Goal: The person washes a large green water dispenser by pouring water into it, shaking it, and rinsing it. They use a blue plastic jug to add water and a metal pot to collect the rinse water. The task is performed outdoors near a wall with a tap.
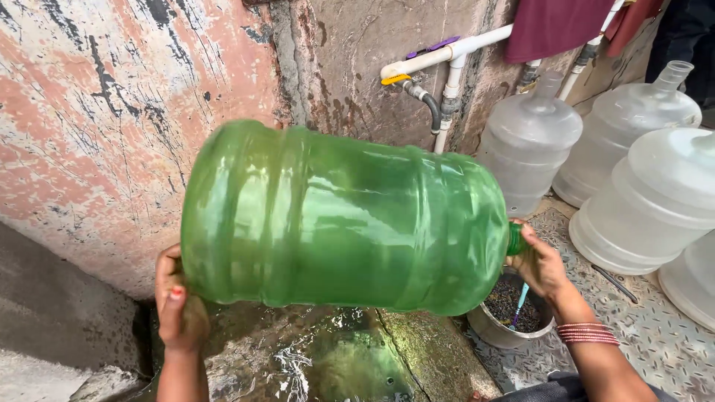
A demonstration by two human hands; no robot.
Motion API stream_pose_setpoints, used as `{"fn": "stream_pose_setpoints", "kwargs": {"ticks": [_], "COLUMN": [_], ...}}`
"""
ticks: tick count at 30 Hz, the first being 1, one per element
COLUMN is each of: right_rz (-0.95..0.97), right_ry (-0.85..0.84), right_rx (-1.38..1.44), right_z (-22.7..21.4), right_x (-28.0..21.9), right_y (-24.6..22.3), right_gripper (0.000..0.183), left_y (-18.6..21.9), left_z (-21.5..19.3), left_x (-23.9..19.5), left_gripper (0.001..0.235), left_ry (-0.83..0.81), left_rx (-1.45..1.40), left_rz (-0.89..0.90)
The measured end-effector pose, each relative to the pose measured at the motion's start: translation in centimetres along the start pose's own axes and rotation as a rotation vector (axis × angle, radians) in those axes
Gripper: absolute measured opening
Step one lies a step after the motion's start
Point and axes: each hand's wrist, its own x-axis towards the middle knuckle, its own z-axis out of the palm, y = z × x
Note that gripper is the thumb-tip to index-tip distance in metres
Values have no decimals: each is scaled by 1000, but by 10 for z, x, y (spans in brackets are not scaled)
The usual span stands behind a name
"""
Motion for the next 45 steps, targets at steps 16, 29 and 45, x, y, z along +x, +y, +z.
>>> {"fn": "stream_pose_setpoints", "kwargs": {"ticks": [16,29,45], "right_rz": [818,-217,877], "right_ry": [164,150,110], "right_rx": [-560,288,-807], "right_z": [-96,4,-83], "right_x": [-1,-8,12], "right_y": [160,-40,179], "right_gripper": [79,31,84], "left_y": [-84,-16,-89], "left_z": [51,5,3], "left_x": [-13,-12,-9], "left_gripper": [105,117,100], "left_ry": [-281,-83,-201], "left_rx": [1211,239,1185], "left_rz": [-933,-67,-901]}}
